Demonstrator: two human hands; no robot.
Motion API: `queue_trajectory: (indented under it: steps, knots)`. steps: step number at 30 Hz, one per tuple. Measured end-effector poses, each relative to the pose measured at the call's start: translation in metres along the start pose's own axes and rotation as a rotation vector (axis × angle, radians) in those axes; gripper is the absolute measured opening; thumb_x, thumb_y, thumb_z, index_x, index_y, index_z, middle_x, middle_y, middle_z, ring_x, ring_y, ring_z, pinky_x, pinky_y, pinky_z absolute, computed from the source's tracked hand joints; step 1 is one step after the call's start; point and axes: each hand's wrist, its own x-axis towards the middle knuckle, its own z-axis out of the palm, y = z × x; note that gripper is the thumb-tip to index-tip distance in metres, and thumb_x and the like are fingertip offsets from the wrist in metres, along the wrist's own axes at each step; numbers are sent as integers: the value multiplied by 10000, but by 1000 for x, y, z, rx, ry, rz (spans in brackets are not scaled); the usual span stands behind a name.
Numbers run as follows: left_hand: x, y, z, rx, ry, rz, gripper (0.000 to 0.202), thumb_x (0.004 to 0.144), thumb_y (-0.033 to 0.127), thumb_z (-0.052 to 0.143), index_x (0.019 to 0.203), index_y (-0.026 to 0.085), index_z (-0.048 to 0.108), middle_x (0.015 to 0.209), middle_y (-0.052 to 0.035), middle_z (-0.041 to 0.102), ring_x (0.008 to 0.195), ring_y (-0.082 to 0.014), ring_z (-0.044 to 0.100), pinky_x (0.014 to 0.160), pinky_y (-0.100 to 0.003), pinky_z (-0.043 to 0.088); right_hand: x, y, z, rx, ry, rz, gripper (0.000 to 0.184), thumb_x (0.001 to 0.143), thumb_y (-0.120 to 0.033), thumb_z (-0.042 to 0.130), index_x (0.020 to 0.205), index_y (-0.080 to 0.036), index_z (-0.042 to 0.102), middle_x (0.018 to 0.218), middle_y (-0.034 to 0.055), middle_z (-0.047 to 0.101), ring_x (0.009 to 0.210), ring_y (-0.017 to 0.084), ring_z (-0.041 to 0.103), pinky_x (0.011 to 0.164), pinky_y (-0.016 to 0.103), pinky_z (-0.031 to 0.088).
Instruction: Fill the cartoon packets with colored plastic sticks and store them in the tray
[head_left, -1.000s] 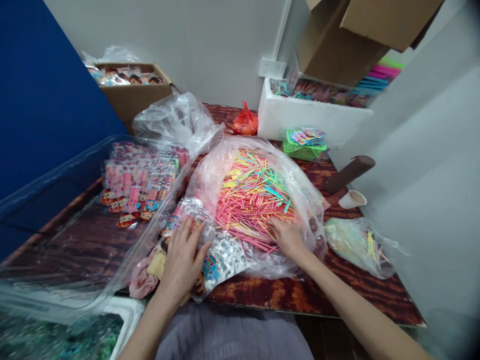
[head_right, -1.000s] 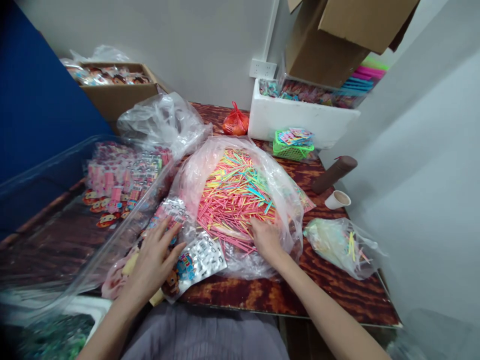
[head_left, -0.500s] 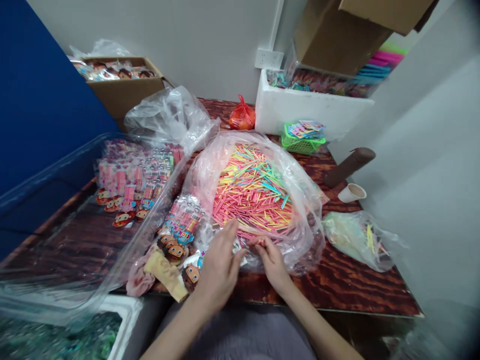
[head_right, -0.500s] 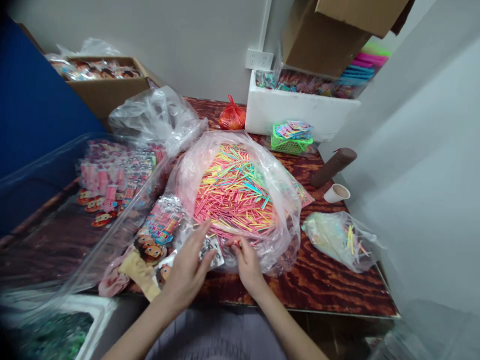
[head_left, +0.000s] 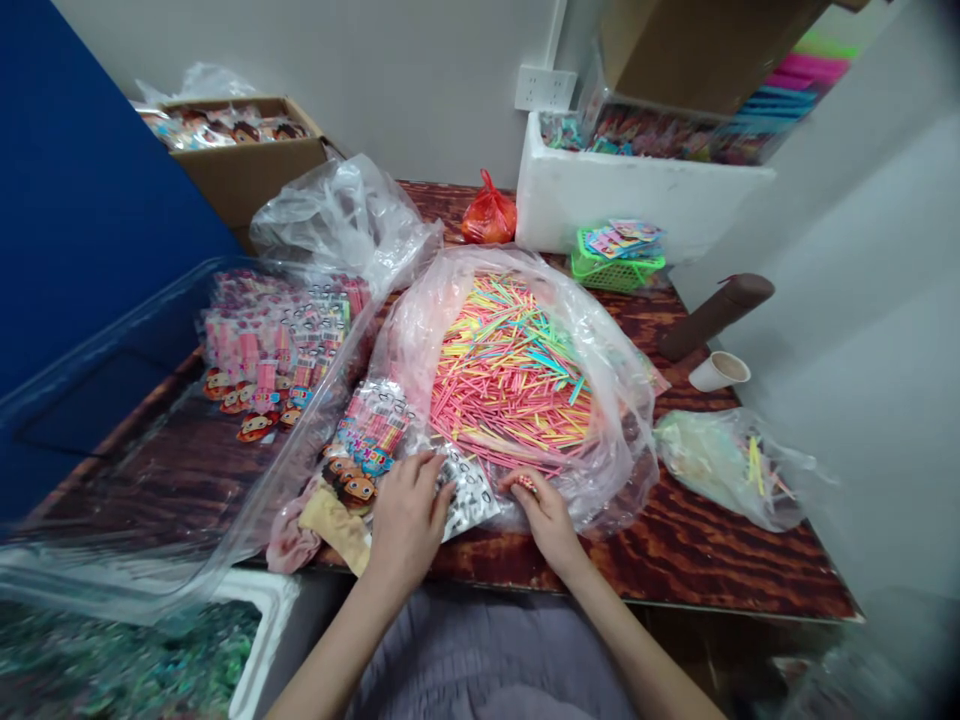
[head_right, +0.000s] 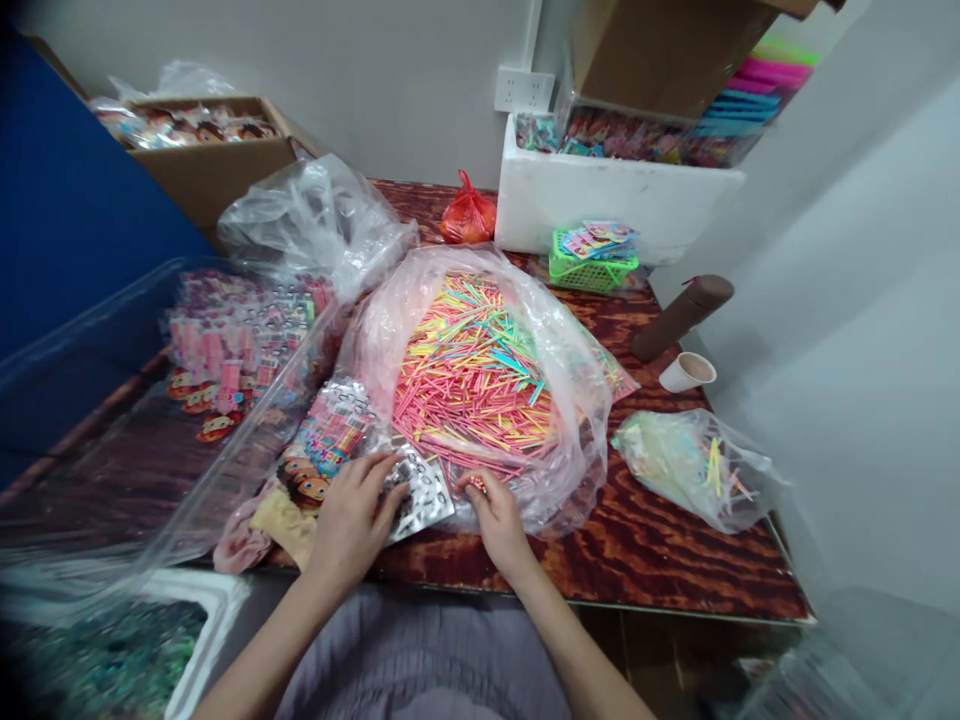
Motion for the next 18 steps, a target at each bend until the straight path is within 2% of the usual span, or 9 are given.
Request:
queue_trajectory:
  steps: [2,4,7,10,13,18]
  knots:
    - [-4,-9,2,99,-40,-45,349,904,320,552,1216,166,582,1103,-134,615,1035,-306,568,892,-464,474,-1,3,1,-18,-5,-12,194,955,-301,475,882,-215,633,859,31,660,853,198,614,793,287,445]
    - [-5,-10,5,120,-66,-69,422,889,314,572,1280,159,531,1078,-127,603,1013,-302,572,862,-441,484,-2,6,3,-32,-3,-19,196,957,-290,473,884,-213,637,859,33,664,853,199,615,795,291,442]
    - [-2,-8,6,42,-4,-118,422,908,245,518,1321,168,472,1029,-101,587,967,-268,583,819,-392,489,-3,8,4,-28,7,-23,194,960,-287,470,891,-214,636,867,33,666,853,198,617,797,294,446]
    - [2,-10,5,-80,64,-112,224,939,202,438,1119,175,568,927,-70,588,880,-230,594,777,-350,484,-3,7,4,-22,8,-26,190,961,-287,470,897,-211,632,874,33,665,863,196,620,805,290,450]
    - [3,-14,3,-139,64,-56,189,954,212,423,930,187,609,879,-57,607,845,-207,602,755,-319,474,-3,7,4,-29,14,-29,195,962,-282,467,896,-208,635,875,33,668,867,193,622,805,287,452]
    - [6,-16,-2,-233,61,-44,220,959,244,447,919,184,655,856,-57,633,839,-199,607,748,-305,467,-4,8,4,-20,27,-21,189,952,-289,487,887,-214,647,870,35,677,862,198,626,798,292,456]
